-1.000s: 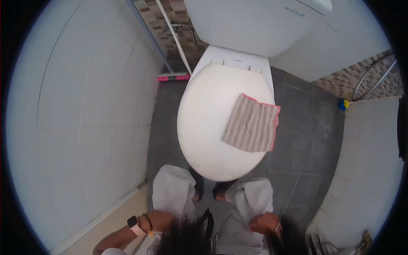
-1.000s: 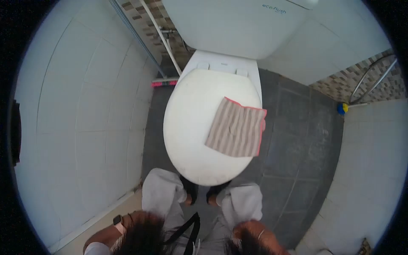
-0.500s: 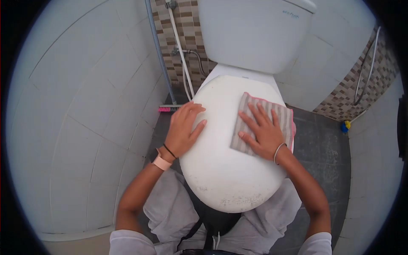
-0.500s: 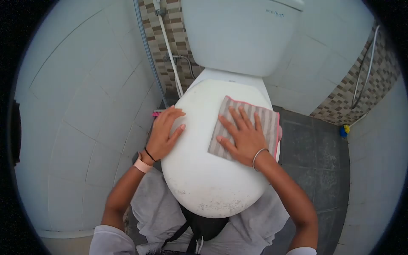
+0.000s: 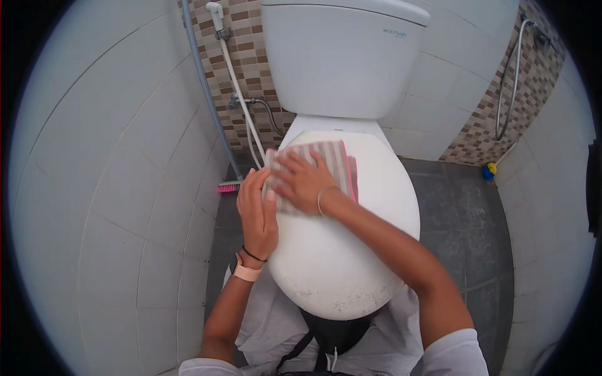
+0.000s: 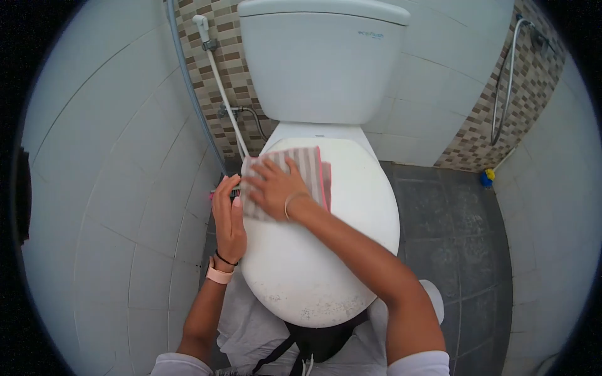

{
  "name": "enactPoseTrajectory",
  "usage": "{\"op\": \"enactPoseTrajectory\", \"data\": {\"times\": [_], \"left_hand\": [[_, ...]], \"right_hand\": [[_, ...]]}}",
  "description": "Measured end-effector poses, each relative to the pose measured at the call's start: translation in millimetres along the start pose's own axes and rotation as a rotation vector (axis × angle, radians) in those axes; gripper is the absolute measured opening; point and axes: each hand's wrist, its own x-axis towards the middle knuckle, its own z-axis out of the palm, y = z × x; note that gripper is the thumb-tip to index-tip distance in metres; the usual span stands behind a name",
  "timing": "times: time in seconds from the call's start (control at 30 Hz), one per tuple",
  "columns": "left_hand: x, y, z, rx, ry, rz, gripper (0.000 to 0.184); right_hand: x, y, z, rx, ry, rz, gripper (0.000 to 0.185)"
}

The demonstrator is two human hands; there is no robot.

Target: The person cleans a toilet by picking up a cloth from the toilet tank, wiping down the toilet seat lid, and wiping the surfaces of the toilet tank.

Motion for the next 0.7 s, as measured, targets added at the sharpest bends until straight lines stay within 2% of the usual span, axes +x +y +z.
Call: {"op": "enactPoseTrajectory", "data": {"times": [0.07,0.17,0.27,0.33,0.4,0.53,0.7], "left_hand": [[3,-1,1,0.053,-0.074,0.047,0.038],[5,-5,5,0.133,-0.162,0.064,0.036],[3,-10,9,0.157,-0.188,0.077,0.035],[2,-10,10,0.153,-0.169,0.079,0.035],[2,-12,11,0.127,-0.152,0.062,0.035],[-1,-19,14,0.067,-0.125,0.016,0.035],[-1,-19,15,0.063,-0.092,0.020,0.035]], "right_hand": [[23,28,7,-0.027,0.019,0.055,0.048],[28,70,0,-0.047,0.029,0.262,0.049],[0,110,-15,0.016,0.015,0.488,0.049],[-32,127,-25,0.053,0.016,0.524,0.049],[-64,142,-15,0.116,0.115,0.545,0.050],[-127,119,-9,0.090,0.195,0.545,0.051],[-177,27,-20,0.018,0.073,0.579,0.052]]}}
